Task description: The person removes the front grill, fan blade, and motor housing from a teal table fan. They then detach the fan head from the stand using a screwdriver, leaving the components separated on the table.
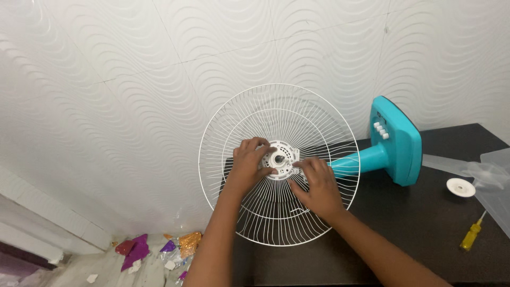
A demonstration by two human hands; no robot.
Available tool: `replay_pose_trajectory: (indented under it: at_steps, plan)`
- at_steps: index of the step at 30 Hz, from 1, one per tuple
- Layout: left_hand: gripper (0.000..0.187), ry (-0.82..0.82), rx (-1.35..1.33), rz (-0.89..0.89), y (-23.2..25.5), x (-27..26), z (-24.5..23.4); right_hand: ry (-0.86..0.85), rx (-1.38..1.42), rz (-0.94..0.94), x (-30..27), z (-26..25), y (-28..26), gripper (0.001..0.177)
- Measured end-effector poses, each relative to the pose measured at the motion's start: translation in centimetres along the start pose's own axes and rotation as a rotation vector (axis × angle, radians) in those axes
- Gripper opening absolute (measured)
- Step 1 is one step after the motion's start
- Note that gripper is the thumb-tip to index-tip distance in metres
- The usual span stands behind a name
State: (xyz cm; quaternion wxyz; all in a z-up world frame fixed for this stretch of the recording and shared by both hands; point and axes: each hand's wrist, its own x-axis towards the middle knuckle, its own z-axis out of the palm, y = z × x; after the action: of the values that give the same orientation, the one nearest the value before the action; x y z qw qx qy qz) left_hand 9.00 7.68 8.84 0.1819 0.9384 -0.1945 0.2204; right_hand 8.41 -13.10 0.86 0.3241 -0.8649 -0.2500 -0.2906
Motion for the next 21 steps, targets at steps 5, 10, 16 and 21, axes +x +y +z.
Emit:
replay_pose_trajectory:
  at_steps: [5,10,16,21]
  plan:
    - [0.058,-0.026,-0.013,-0.021,-0.1,-0.3,-0.3,0.019,-0.053,-0.147,-0.1,2.1,0.2,0.077]
    - [0.06,-0.05,0.02,-0.035,0.2,0.1,-0.6,0.026,0.001,-0.144,-0.9,3.2,1.0,0.077]
    - [0.059,-0.089,0.043,-0.059,0.0,1.1,-0.6,-0.01,-0.079,-0.138,-1.0,3.6,1.4,0.071]
    - [0.061,0.021,0.039,-0.064,0.1,0.5,0.7,-0.025,-0.083,-0.15,-1.0,3.7,1.4,0.077]
